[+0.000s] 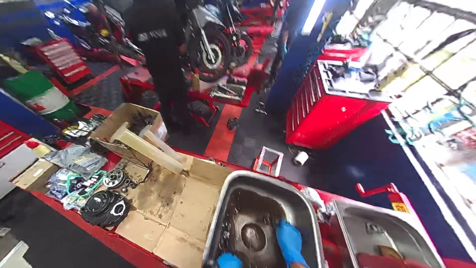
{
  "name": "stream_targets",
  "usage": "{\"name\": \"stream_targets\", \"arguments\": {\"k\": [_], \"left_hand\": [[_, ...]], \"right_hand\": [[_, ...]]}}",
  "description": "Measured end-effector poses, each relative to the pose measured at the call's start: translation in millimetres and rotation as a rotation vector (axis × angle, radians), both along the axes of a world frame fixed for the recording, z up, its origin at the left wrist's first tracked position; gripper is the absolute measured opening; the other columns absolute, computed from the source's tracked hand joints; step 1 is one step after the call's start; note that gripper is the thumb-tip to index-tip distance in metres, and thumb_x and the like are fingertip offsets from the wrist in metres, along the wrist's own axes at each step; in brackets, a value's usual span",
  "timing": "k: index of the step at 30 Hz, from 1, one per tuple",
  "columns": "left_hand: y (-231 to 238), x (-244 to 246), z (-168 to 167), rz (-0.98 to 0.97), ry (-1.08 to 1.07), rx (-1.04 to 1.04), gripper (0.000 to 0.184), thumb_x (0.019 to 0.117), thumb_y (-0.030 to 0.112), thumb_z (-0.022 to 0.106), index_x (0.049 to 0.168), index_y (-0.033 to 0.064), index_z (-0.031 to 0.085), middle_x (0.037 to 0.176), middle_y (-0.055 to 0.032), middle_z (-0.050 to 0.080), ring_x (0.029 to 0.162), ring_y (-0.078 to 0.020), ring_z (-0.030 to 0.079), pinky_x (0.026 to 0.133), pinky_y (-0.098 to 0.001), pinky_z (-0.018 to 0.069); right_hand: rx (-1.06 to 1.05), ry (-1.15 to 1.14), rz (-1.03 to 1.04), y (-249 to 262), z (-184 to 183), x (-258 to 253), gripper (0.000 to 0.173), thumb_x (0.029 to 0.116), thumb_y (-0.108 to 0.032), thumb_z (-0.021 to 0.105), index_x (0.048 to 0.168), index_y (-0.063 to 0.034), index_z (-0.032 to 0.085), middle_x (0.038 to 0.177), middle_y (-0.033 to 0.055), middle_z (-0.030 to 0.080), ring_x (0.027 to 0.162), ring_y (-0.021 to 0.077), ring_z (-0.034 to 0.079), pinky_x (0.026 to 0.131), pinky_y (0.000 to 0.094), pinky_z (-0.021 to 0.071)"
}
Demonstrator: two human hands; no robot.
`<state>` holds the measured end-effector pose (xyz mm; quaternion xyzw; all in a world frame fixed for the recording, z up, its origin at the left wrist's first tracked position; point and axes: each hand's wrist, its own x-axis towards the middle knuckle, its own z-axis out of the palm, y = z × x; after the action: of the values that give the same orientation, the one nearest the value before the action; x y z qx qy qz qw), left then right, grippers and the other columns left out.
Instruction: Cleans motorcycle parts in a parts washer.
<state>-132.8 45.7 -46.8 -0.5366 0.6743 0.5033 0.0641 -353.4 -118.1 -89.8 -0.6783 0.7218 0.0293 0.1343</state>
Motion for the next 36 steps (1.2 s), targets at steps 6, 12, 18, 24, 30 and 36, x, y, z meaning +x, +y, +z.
{"name": "stream_targets", "arguments": {"k": [6, 12, 18, 24, 30, 36], "left_hand": [[-69.0, 12.2, -6.5, 0.109, -0.065, -0.025, 0.059, 0.0961, 0.023, 0.059, 0.153, 0.0113, 0.048, 0.148, -0.021, 0.053, 0.135, -0.0379, 0.053, 0.11, -0.0584, 0.0452], [-70.9, 2.2, -35.0, 0.012, -0.333, 0.089, 0.059, 0.0939, 0.022, 0.063, 0.147, -0.0004, 0.049, 0.149, -0.0297, 0.047, 0.131, -0.0486, 0.053, 0.104, -0.0655, 0.0463], [-10.7, -16.3, -32.6, -0.014, -0.373, 0.275, 0.049, 0.096, 0.022, 0.061, 0.137, -0.0055, 0.056, 0.144, -0.0296, 0.051, 0.128, -0.0463, 0.056, 0.102, -0.0638, 0.0483], [-17.2, 7.5, -29.7, -0.003, -0.378, 0.2, 0.045, 0.1011, 0.024, 0.053, 0.138, -0.0021, 0.057, 0.14, -0.0261, 0.057, 0.128, -0.0428, 0.058, 0.103, -0.062, 0.0479], [-34.8, 10.8, -47.6, 0.103, -0.328, 0.061, 0.052, 0.0985, 0.018, 0.056, 0.147, 0.0011, 0.05, 0.149, -0.0271, 0.048, 0.135, -0.044, 0.051, 0.109, -0.0601, 0.0444], [-16.8, 4.6, -53.8, -0.1, -0.265, 0.198, 0.042, 0.0992, 0.018, 0.054, 0.137, 0.0014, 0.061, 0.139, -0.0248, 0.058, 0.132, -0.0421, 0.055, 0.107, -0.0637, 0.0437]], "right_hand": [[0.246, -0.417, -0.094, 28.8, 28.6, -0.6, 0.051, 0.1009, -0.036, 0.06, 0.146, -0.0116, 0.058, 0.14, 0.0186, 0.062, 0.129, 0.0343, 0.06, 0.11, 0.0563, 0.0453], [0.455, -0.4, -0.059, 132.8, -10.8, -11.2, 0.048, 0.0982, -0.03, 0.063, 0.14, -0.0071, 0.061, 0.142, 0.0183, 0.059, 0.13, 0.0327, 0.058, 0.11, 0.0521, 0.0461], [0.548, -0.391, -0.035, 192.2, -20.0, 49.1, 0.042, 0.0974, -0.025, 0.064, 0.135, -0.0064, 0.063, 0.137, 0.0206, 0.06, 0.125, 0.0357, 0.061, 0.105, 0.0541, 0.0497], [0.293, -0.39, -0.043, 134.7, -13.8, 30.1, 0.048, 0.0999, -0.022, 0.057, 0.146, -0.0075, 0.057, 0.146, 0.0169, 0.057, 0.136, 0.0327, 0.054, 0.114, 0.0495, 0.0425], [0.333, -0.38, 0.114, 154.1, -32.9, 70.0, 0.033, 0.1, -0.014, 0.054, 0.127, -0.0003, 0.068, 0.135, 0.0222, 0.062, 0.129, 0.0368, 0.058, 0.11, 0.0514, 0.0462], [0.416, -0.519, 0.024, 193.7, 2.1, 27.1, 0.034, 0.1004, -0.013, 0.055, 0.131, -0.0065, 0.069, 0.137, 0.0158, 0.064, 0.13, 0.0296, 0.06, 0.111, 0.049, 0.046]]}}
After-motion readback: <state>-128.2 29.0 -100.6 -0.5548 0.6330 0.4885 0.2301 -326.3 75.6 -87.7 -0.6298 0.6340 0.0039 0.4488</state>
